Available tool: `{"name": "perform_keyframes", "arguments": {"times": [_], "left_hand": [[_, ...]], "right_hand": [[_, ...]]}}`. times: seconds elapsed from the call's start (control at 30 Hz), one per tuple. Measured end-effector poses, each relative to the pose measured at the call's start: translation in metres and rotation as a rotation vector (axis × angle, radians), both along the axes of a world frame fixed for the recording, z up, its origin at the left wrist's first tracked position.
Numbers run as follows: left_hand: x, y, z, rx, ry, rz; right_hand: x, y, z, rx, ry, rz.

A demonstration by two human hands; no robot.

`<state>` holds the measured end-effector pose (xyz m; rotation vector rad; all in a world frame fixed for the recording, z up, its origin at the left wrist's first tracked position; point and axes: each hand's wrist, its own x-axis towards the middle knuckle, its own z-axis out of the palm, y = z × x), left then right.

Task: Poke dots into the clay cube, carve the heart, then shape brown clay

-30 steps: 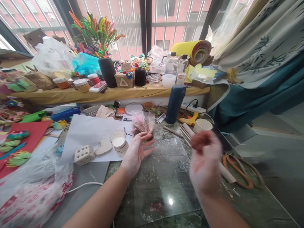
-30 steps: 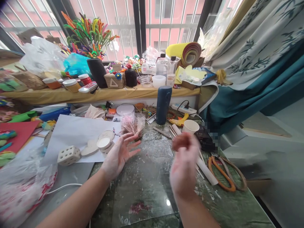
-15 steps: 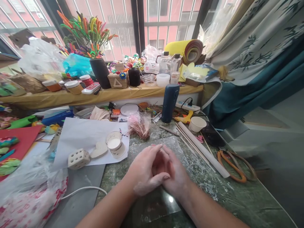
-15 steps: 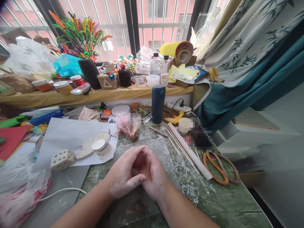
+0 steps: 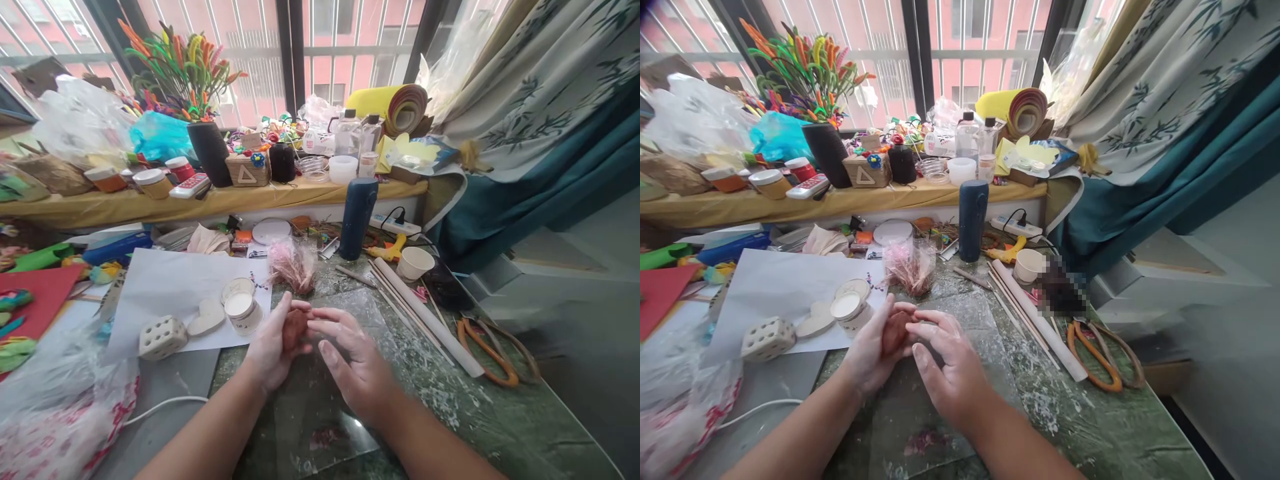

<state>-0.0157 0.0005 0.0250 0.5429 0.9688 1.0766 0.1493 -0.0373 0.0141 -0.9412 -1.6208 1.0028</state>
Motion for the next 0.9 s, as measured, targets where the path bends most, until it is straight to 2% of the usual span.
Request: {"name": "perform_keyframes", "arguments": {"times": [0.07,0.13,0.17,0.23,0.27,0.3,0.37,0.43,0.5,0.63,0.67,0.7,0.73,0.8,0.83,0.87,0.9], "left_hand": [[-0.001,-0.002,0.003,0.013,0.117,0.052],[-0.002,-0.005,0.004,0.149,0.293,0.059],[-0.002,-0.006,0.003,0.261,0.403,0.030],[-0.002,-0.009,0.001,0.541,0.630,-0.073],[-0.001,-0.011,0.000,0.688,0.726,-0.151],[-0.001,-0.012,-0.002,0.818,0.797,-0.231],[-0.001,-0.013,-0.008,0.985,0.871,-0.345],[-0.002,-0.012,-0.015,0.999,0.867,-0.366],[-0.003,-0.008,-0.022,0.892,0.765,-0.280],[-0.002,0.001,-0.026,0.578,0.438,-0.038],[-0.001,0.003,-0.024,0.491,0.346,-0.004],[0.000,0.004,-0.021,0.405,0.244,0.003],[0.001,0.004,-0.017,0.317,0.138,-0.023],[0.001,0.002,-0.010,0.159,-0.010,-0.112],[0.001,0.002,-0.007,0.112,-0.026,-0.131],[0.000,0.001,-0.004,0.093,-0.005,-0.115],[-0.001,0.000,-0.002,0.103,0.042,-0.065]], "right_hand": [[-0.008,-0.002,-0.004,-0.112,0.110,-0.067],[-0.013,0.000,-0.006,-0.369,0.376,-0.072],[-0.016,0.001,-0.006,-0.527,0.535,-0.011],[-0.019,0.004,-0.004,-0.799,0.810,0.188],[-0.019,0.006,-0.003,-0.886,0.905,0.270],[-0.018,0.008,-0.001,-0.944,0.965,0.321],[-0.012,0.013,0.001,-1.000,1.001,0.315],[0.000,0.020,0.003,-0.973,0.960,0.200],[0.014,0.027,0.004,-0.834,0.865,0.009],[0.025,0.029,0.002,-0.279,0.753,-0.556],[0.023,0.026,0.001,-0.160,0.716,-0.627],[0.020,0.022,0.000,-0.086,0.640,-0.607],[0.015,0.017,-0.001,-0.053,0.520,-0.503],[0.007,0.009,-0.004,-0.052,0.215,-0.190],[0.003,0.006,-0.005,-0.059,0.093,-0.077],[0.001,0.004,-0.006,-0.068,0.031,-0.035],[-0.001,0.004,-0.007,-0.086,0.042,-0.059]]}}
